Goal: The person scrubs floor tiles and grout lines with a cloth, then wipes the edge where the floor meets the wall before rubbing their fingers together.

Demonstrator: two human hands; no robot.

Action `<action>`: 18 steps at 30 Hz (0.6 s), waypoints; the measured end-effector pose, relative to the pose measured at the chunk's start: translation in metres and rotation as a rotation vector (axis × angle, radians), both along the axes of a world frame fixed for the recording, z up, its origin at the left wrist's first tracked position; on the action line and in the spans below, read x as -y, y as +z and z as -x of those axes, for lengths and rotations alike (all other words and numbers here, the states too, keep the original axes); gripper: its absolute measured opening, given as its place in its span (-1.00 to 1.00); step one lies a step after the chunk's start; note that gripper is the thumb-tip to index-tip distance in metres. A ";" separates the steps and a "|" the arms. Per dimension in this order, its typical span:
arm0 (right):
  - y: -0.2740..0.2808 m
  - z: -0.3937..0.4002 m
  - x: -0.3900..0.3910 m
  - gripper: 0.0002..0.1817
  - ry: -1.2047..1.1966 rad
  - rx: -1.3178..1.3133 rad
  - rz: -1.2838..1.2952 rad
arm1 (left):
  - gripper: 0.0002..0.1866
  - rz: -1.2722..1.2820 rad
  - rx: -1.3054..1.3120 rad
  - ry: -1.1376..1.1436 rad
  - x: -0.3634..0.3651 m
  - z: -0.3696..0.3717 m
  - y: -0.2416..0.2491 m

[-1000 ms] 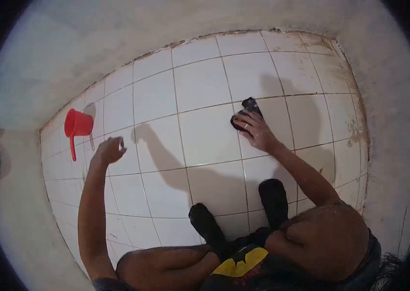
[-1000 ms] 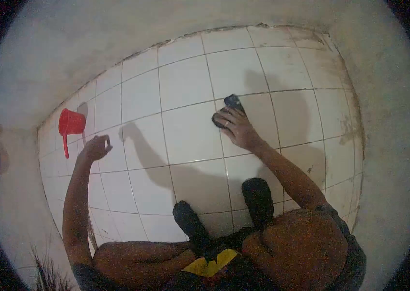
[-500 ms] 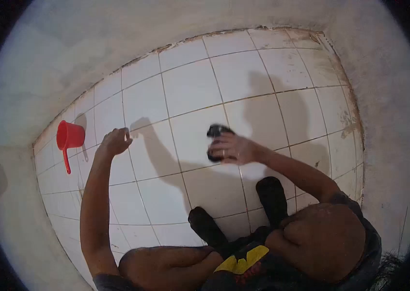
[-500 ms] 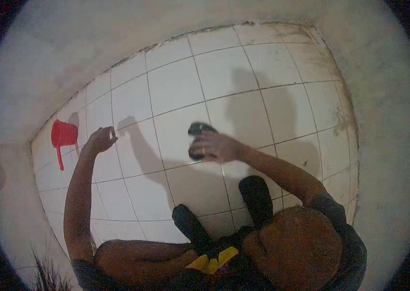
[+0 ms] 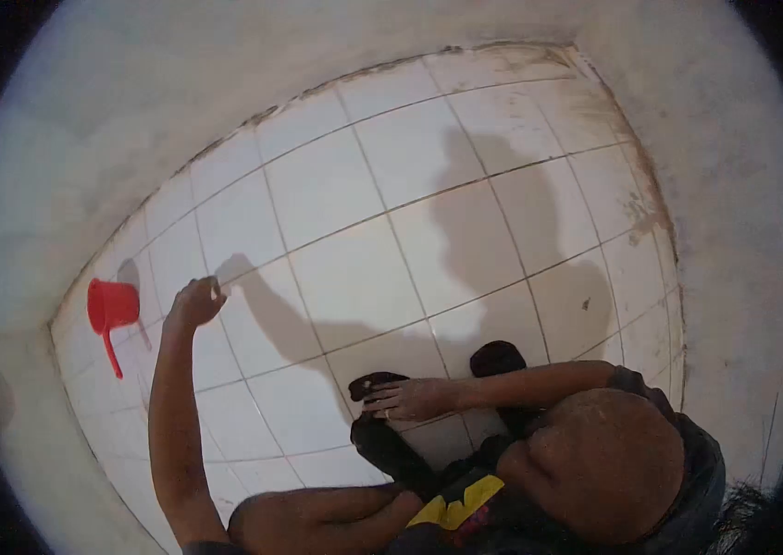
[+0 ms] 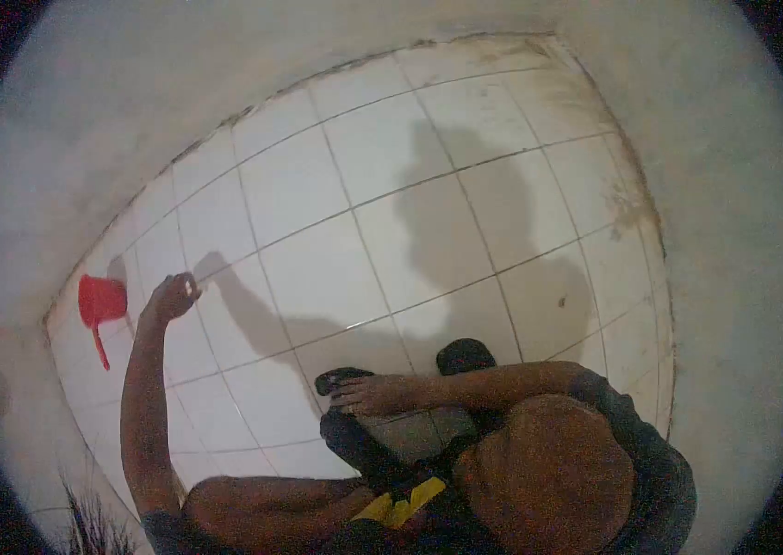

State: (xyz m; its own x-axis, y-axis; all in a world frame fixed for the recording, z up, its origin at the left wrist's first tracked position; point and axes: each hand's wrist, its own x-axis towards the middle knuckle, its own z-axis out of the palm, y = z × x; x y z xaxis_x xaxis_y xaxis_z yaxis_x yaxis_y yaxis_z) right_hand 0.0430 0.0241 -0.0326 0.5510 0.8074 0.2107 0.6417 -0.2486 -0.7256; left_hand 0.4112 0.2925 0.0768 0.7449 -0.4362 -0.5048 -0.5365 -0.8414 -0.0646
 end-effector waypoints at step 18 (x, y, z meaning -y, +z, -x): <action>0.015 -0.097 0.247 -0.53 -1.313 0.267 0.214 | -0.78 0.049 0.002 -0.133 0.062 0.040 0.004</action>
